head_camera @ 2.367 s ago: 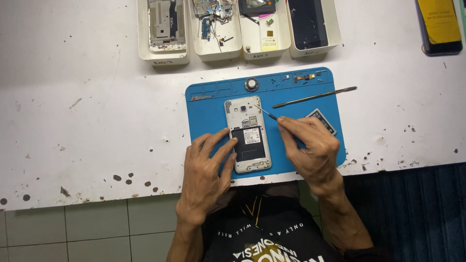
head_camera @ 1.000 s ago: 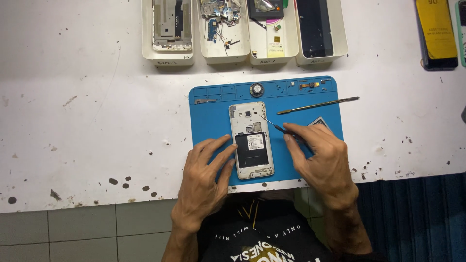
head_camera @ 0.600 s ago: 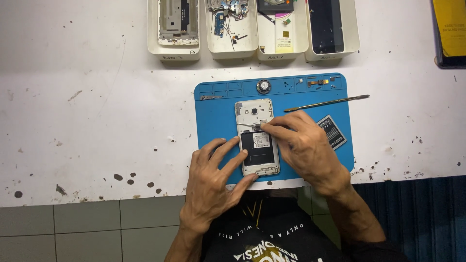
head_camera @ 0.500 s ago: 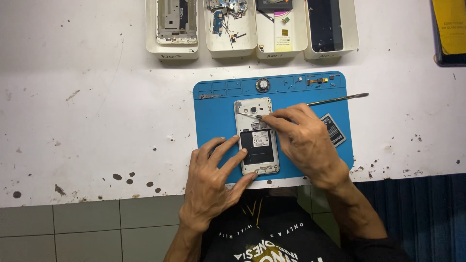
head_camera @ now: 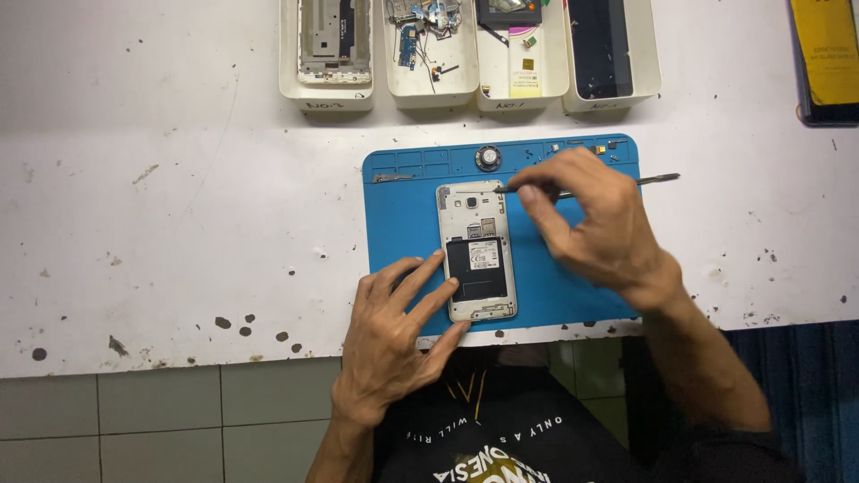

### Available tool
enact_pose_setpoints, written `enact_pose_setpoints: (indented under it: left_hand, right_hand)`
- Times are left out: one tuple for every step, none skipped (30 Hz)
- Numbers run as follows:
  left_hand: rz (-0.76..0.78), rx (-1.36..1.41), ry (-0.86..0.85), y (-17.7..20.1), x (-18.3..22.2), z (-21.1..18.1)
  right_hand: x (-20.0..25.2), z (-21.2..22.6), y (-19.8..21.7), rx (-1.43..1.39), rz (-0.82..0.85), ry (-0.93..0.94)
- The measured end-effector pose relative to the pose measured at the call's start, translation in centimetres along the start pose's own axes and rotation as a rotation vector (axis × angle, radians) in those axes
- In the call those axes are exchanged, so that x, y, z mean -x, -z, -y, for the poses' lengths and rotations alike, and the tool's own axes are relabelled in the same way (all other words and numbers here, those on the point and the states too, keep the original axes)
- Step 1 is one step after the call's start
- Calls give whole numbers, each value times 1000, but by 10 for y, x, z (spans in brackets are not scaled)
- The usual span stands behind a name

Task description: Repairing a mobile phone by installing internal components and using a precision tool for adjustments

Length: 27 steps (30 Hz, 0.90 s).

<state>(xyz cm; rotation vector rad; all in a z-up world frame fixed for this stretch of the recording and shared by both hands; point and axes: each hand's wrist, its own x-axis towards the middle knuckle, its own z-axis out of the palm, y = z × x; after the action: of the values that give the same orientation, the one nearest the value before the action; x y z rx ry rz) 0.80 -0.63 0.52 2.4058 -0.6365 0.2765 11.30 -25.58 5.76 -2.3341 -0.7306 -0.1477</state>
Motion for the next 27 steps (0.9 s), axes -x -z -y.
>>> enact_pose_setpoints:
  left_hand:
    - [-1, 0, -4, 1, 0, 0]
    - [0, 8, -1, 1, 0, -1]
    - [1, 17, 1, 1, 0, -1]
    - [-1, 16, 2, 1, 1, 0]
    - [4, 14, -1, 1, 1, 0]
    - [8, 12, -1, 0, 2, 1]
    - [6, 10, 2, 1, 2, 0]
    - [3, 14, -4, 1, 1, 1]
    - [0, 19, -10, 2, 0, 1]
    - [-1, 16, -8, 2, 0, 1]
    - [7, 15, -5, 2, 0, 1]
    - [11, 15, -3, 2, -1, 2]
    - [6, 12, -3, 2, -1, 2]
    - [14, -5, 3, 1, -1, 2]
    - [22, -22, 9, 0, 0, 2]
    - [23, -20, 10, 1, -2, 1]
    - [18, -4, 15, 1, -3, 1]
    - [15, 11, 17, 2, -4, 0]
    - [18, 13, 15, 2, -3, 0]
    - [21, 9, 20, 2, -4, 0]
    - [24, 5, 25, 2, -4, 1]
    - [26, 5, 25, 3, -5, 0]
    - [14, 17, 27, 3, -5, 0]
    - [2, 30, 25, 4, -6, 0]
    - [4, 29, 22, 3, -6, 0]
    - [6, 29, 24, 3, -6, 0]
    - [8, 28, 27, 3, -5, 0]
  right_hand:
    - [-7, -2, 3, 2, -3, 0]
    - [-15, -4, 6, -119, 49, -64]
    - [-22, -6, 10, -241, 103, -127]
    - [-27, -8, 8, -241, 103, -124]
    - [-31, -11, 7, -363, 171, -198]
    - [-36, -14, 5, -485, 242, -271]
    - [-40, -16, 1, -486, 245, -268]
    - [-44, -19, -2, -509, 244, -233]
    - [-48, -21, -5, -533, 243, -197]
    - [-47, -24, -10, -534, 244, -195]
    - [-48, -27, -15, -556, 189, -178]
    - [-49, -29, -18, -575, 133, -159]
    - [-48, -28, -22, -573, 134, -154]
    - [-47, -27, -26, -654, 131, -137]
    - [-46, -26, -30, -735, 129, -119]
    - [-47, -24, -32, -735, 130, -121]
    - [-47, -22, -34, -726, 110, -132]
    - [-47, -19, -37, -717, 87, -143]
    - [-48, -19, -36, -718, 85, -146]
    - [-50, -18, -36, -660, 82, -131]
    - [-52, -18, -36, -603, 78, -115]
    - [-55, -16, -36, -606, 78, -116]
    - [-57, -14, -35, -539, 94, -87]
    - [-60, -12, -33, -470, 107, -59]
    - [-63, -13, -34, -470, 104, -60]
    - [-66, -14, -36, -437, 124, -23]
    - [-69, -15, -38, -404, 144, 13]
